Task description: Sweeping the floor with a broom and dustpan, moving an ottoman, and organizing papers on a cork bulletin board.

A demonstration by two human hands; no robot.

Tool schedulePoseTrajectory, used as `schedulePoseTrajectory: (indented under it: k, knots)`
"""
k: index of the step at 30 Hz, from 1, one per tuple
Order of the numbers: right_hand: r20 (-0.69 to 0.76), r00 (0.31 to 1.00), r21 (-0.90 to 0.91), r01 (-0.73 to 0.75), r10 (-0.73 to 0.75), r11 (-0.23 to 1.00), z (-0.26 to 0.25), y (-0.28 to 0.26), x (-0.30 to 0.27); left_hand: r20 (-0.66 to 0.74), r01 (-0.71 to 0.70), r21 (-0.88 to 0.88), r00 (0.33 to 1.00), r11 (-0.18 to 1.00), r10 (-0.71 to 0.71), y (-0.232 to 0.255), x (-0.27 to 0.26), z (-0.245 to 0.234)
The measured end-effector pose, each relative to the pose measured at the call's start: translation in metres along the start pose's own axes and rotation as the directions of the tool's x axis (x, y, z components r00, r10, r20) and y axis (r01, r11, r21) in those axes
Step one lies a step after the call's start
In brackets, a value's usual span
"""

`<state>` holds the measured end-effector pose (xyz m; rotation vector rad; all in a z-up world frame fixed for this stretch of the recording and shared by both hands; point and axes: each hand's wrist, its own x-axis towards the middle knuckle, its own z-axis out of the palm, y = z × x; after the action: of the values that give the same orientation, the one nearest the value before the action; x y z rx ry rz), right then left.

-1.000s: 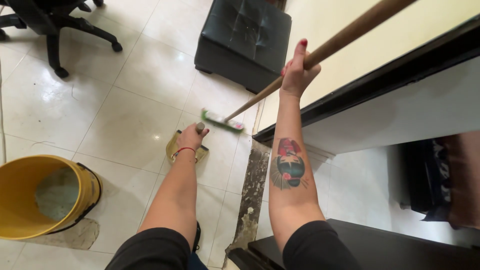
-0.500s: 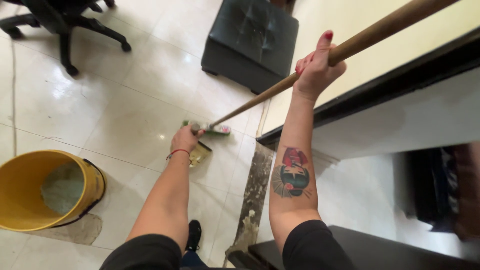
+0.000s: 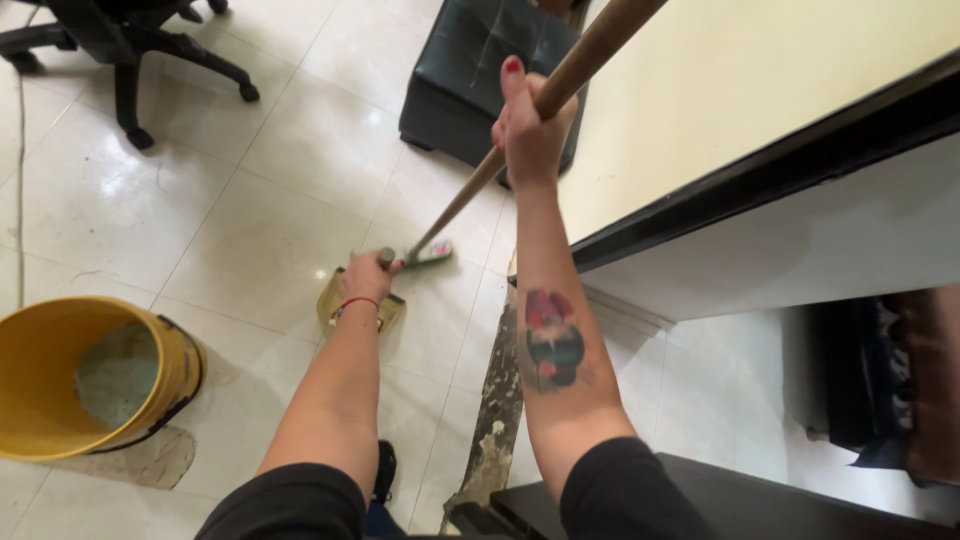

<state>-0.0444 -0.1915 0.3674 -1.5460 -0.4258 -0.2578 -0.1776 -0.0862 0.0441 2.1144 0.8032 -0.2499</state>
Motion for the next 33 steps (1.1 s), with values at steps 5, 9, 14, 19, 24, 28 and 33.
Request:
schedulePoseTrajectory:
  k: [5, 9, 14, 19, 24, 28, 33]
  knots:
    - [-0.123, 0.99, 0.063, 0.081, -0.073, 0.995, -0.026, 0.004, 0.008, 0.022, -0.034, -0.032, 0.999, 0.999, 0.035, 0.009, -0.009, -0.008]
    - [-0.245, 0.956, -0.039, 0.155, -0.16, 0.987, -0.084, -0.014, 0.034, 0.039, -0.049, -0.055, 0.998, 0.997, 0.051, -0.002, -0.008, -0.007]
    - [-0.322, 0.872, -0.196, 0.318, -0.368, 0.927, -0.115, 0.002, 0.039, 0.057, -0.029, -0.017, 0.998, 0.999, 0.03, -0.004, -0.007, -0.014]
    - [-0.325, 0.892, -0.246, 0.241, -0.315, 0.939, -0.133, 0.093, 0.026, 0.058, -0.074, -0.015, 0.996, 0.997, 0.074, -0.009, -0.003, 0.003]
    - [-0.351, 0.921, -0.32, 0.049, -0.166, 0.946, -0.139, 0.14, -0.004, 0.067, -0.07, -0.018, 0.995, 0.997, 0.071, 0.001, -0.006, -0.005]
    - [-0.405, 0.894, -0.271, 0.085, -0.193, 0.959, -0.106, 0.076, -0.015, 0.049, -0.108, -0.015, 0.993, 0.994, 0.109, -0.006, -0.01, 0.0]
    - [-0.443, 0.893, -0.198, -0.016, -0.075, 0.98, -0.044, -0.008, -0.034, 0.077, -0.063, -0.015, 0.995, 0.998, 0.064, 0.005, -0.011, -0.001]
